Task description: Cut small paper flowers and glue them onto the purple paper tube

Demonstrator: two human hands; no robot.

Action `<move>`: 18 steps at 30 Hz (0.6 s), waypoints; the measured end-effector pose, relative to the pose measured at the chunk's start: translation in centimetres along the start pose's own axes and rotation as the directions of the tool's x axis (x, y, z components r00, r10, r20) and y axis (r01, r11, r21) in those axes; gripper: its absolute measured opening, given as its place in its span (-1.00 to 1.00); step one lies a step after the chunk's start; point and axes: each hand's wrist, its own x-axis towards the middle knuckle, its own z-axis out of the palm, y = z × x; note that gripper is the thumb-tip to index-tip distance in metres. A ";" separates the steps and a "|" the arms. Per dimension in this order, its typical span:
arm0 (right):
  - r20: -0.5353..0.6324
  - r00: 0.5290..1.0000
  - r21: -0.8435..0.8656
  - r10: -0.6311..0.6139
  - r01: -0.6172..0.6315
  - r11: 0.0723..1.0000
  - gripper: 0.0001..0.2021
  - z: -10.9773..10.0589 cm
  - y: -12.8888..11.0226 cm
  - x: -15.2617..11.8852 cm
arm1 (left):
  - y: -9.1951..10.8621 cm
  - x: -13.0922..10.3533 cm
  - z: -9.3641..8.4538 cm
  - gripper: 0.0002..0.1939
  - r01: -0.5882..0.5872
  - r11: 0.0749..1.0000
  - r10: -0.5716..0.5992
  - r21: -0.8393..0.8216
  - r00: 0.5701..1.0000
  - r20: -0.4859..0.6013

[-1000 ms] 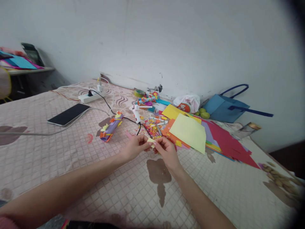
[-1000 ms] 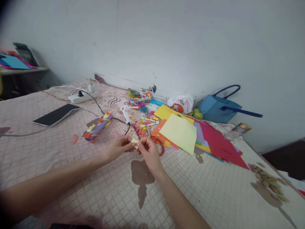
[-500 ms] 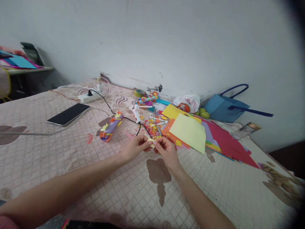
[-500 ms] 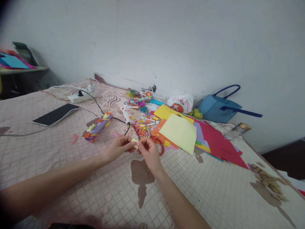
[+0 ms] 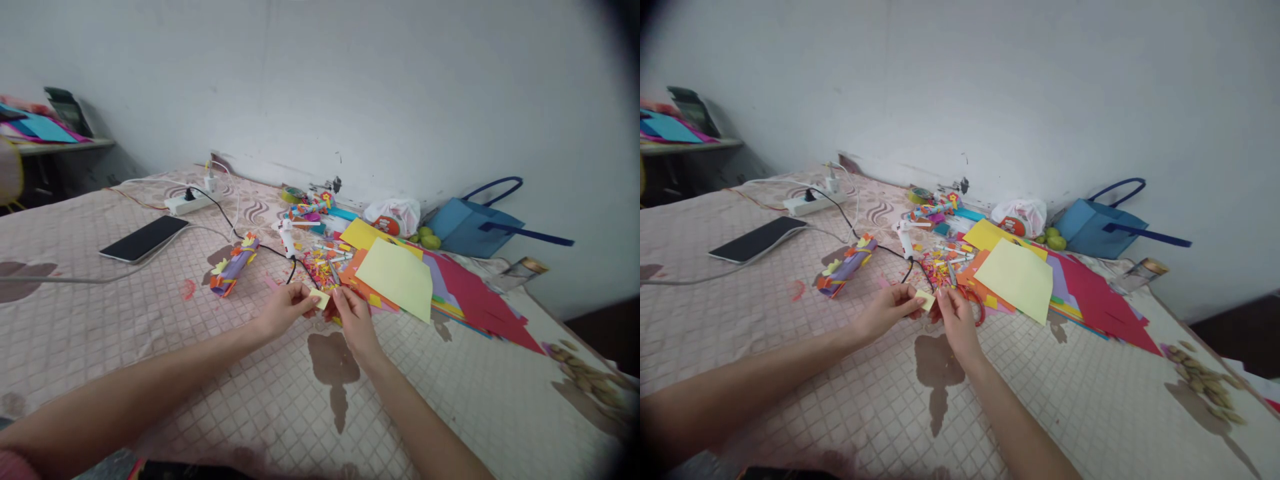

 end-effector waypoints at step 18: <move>0.071 0.997 -0.028 -0.021 0.023 0.999 -0.82 -0.2 0.0 0.0 | 0.2 -0.2 0.2 -0.69 -0.042 0.998 0.041 0.049 0.999 0.023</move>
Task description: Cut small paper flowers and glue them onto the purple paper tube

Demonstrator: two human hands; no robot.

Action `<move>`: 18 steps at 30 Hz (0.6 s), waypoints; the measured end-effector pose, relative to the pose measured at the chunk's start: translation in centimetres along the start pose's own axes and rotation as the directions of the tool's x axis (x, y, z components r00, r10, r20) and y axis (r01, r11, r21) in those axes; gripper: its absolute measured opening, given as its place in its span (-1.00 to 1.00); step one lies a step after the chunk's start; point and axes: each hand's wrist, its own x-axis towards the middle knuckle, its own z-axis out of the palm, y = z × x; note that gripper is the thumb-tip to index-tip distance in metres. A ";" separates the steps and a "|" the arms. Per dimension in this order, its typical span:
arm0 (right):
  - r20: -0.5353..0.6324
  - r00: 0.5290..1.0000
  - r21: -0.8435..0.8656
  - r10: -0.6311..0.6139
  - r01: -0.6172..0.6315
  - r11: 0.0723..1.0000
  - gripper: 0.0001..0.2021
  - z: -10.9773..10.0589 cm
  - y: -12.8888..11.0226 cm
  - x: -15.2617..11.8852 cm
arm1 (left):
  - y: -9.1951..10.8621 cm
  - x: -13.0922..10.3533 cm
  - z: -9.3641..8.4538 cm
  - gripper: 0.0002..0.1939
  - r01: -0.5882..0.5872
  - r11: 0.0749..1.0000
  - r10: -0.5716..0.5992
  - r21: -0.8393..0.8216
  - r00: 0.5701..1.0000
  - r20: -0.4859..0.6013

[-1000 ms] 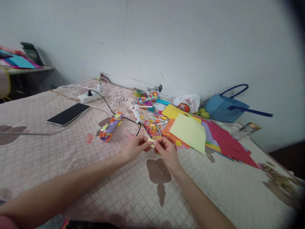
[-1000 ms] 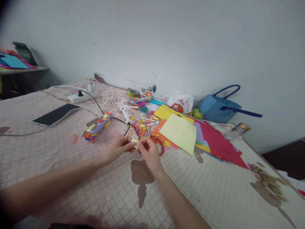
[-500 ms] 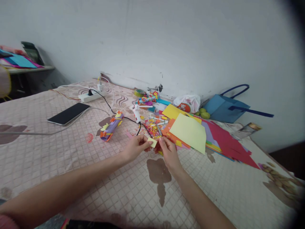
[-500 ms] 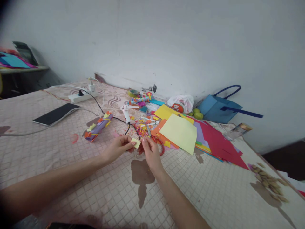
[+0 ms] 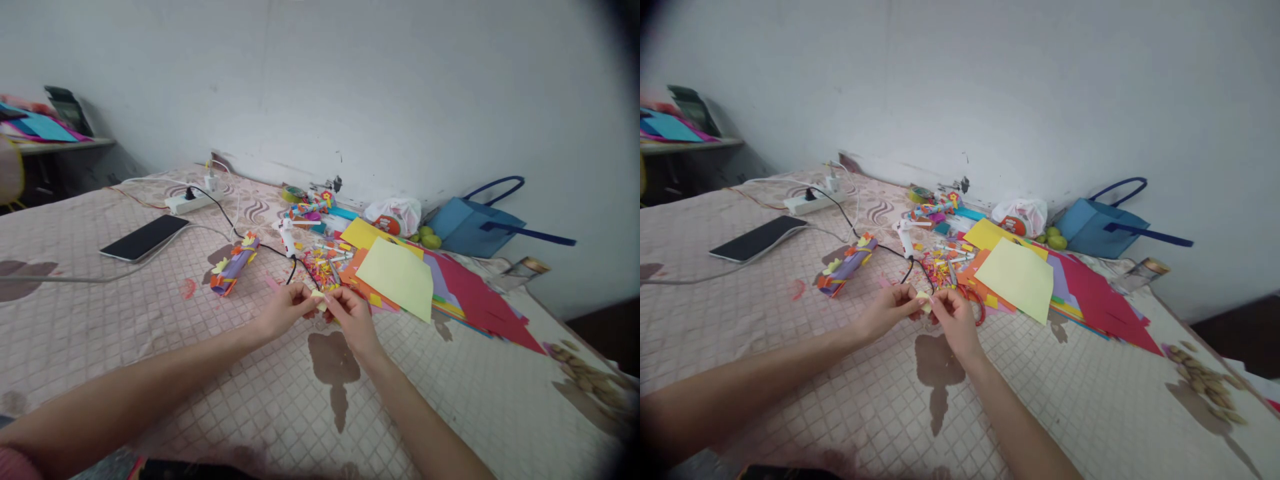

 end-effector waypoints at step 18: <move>0.008 1.000 -0.006 0.021 -0.021 1.000 -0.77 0.1 0.0 0.1 | 0.3 -0.1 0.0 -0.72 0.078 0.995 -0.067 -0.067 0.987 0.145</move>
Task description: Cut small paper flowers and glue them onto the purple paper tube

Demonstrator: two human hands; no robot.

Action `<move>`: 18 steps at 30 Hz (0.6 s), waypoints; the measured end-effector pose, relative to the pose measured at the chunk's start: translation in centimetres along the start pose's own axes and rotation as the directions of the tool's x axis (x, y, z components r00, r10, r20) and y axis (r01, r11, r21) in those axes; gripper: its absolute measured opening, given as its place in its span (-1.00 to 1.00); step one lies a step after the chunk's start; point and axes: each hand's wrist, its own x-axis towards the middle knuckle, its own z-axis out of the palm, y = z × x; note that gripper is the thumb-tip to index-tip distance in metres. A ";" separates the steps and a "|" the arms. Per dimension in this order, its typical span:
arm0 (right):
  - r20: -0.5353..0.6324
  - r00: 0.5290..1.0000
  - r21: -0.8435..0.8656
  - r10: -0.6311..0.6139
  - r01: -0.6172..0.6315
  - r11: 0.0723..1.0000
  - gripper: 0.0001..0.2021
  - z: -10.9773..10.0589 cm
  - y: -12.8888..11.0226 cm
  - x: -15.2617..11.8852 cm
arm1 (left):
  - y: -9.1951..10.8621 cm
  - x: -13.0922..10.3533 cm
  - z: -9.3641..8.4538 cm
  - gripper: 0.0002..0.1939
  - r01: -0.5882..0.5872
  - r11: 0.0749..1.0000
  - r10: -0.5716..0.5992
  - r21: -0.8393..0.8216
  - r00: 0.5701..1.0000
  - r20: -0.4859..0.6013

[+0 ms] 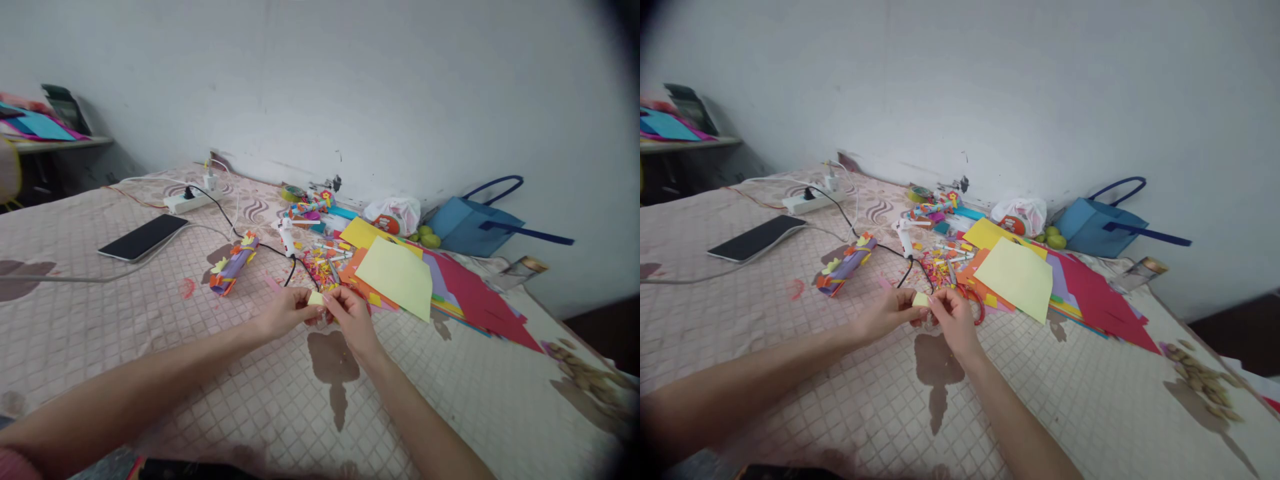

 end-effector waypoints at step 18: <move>0.111 0.992 0.025 0.053 -0.056 0.998 -0.72 0.2 0.9 0.2 | -0.3 0.2 -0.8 -0.63 -0.070 0.988 0.086 0.136 0.989 -0.121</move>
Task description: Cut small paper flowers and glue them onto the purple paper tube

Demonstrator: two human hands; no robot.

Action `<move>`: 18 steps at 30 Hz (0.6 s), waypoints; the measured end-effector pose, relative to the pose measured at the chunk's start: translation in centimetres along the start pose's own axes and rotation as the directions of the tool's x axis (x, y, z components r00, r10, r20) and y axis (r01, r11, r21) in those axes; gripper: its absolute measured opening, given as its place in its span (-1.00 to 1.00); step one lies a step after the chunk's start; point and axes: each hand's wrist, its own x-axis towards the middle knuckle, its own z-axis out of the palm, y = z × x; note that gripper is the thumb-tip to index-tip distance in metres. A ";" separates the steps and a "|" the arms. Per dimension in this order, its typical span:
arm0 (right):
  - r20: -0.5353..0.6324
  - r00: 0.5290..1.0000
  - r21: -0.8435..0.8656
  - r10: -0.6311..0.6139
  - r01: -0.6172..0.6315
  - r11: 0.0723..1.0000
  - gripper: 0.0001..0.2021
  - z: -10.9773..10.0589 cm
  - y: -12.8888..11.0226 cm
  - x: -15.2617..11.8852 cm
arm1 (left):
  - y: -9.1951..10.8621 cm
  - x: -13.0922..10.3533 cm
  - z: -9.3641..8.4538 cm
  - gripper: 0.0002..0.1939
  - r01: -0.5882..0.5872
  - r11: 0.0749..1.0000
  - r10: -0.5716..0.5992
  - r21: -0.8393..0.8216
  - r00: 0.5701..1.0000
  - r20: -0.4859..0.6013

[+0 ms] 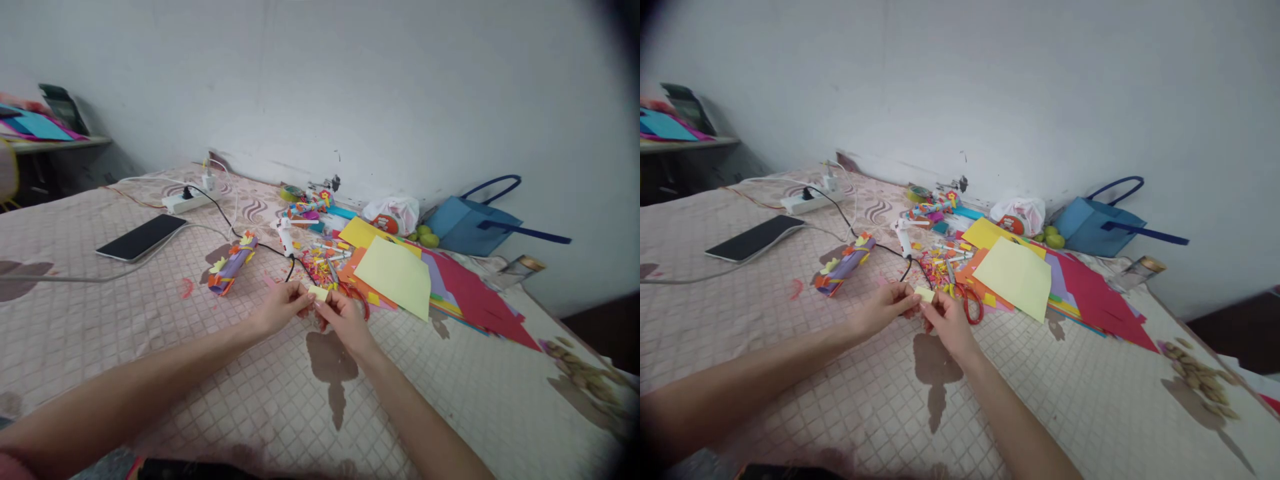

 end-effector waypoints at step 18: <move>0.076 0.997 -0.149 -0.027 0.038 0.988 -0.75 -1.3 -0.4 0.2 | 1.2 0.7 -1.6 -0.62 0.059 0.989 -0.084 0.133 0.979 0.186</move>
